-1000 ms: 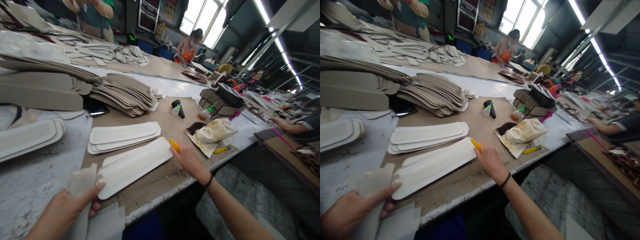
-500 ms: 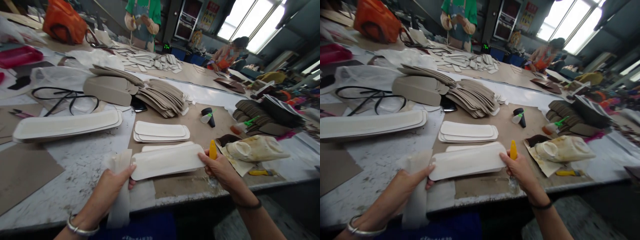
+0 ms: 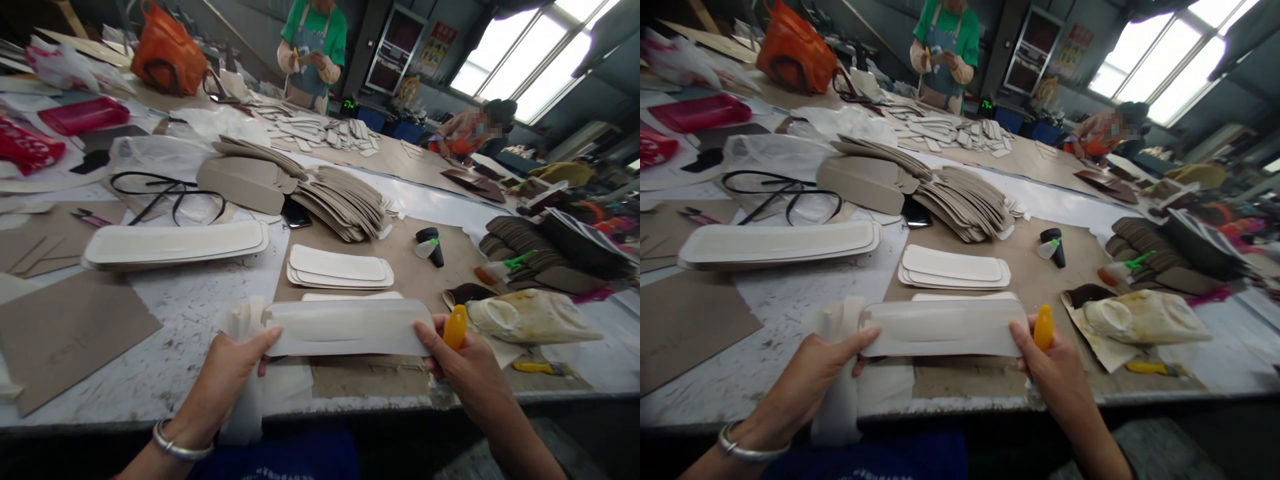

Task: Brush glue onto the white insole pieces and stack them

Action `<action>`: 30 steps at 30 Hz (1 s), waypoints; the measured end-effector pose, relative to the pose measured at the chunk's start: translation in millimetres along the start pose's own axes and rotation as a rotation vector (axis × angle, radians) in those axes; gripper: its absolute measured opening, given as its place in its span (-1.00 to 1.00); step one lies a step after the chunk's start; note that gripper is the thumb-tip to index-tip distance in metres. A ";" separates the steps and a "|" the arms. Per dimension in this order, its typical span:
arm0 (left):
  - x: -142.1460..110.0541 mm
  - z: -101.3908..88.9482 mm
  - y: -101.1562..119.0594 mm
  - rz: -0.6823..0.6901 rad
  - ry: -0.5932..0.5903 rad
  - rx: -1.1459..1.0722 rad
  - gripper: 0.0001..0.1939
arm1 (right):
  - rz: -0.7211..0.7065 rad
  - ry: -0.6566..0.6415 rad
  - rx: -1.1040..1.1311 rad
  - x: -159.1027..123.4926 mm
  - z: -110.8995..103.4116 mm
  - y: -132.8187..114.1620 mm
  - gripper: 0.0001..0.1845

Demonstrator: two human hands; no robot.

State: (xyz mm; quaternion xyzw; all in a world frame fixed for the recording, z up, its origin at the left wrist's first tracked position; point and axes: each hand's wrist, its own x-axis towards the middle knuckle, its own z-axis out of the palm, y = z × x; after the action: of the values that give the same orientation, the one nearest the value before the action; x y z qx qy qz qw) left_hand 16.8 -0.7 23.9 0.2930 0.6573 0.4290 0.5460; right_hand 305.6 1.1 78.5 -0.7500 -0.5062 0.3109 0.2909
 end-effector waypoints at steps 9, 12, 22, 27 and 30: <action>-0.5 -7.4 2.5 -0.036 -0.094 -0.058 -0.54 | 0.090 -0.009 0.052 -6.9 1.2 -0.6 -0.49; -1.7 -9.7 3.0 -0.048 -0.132 -0.087 -0.55 | 0.127 -0.037 0.142 -7.0 1.6 -1.2 -0.47; -0.3 -14.2 -2.3 -0.063 -0.232 -0.061 -0.47 | 0.131 -0.024 0.284 -7.6 6.5 7.3 -0.39; -4.4 -11.7 4.8 -0.063 -0.255 -0.023 -0.51 | 0.100 0.018 0.240 -8.8 7.1 8.3 -0.38; -5.6 -11.4 5.5 -0.078 -0.238 -0.025 -0.51 | 0.086 0.025 0.218 -10.0 6.4 9.4 -0.40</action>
State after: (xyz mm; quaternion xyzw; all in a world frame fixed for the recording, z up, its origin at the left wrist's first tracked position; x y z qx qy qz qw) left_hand 6.7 -5.6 31.8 0.3092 0.5932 0.3777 0.6402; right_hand 303.2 -10.6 69.1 -0.7387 -0.4331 0.3667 0.3637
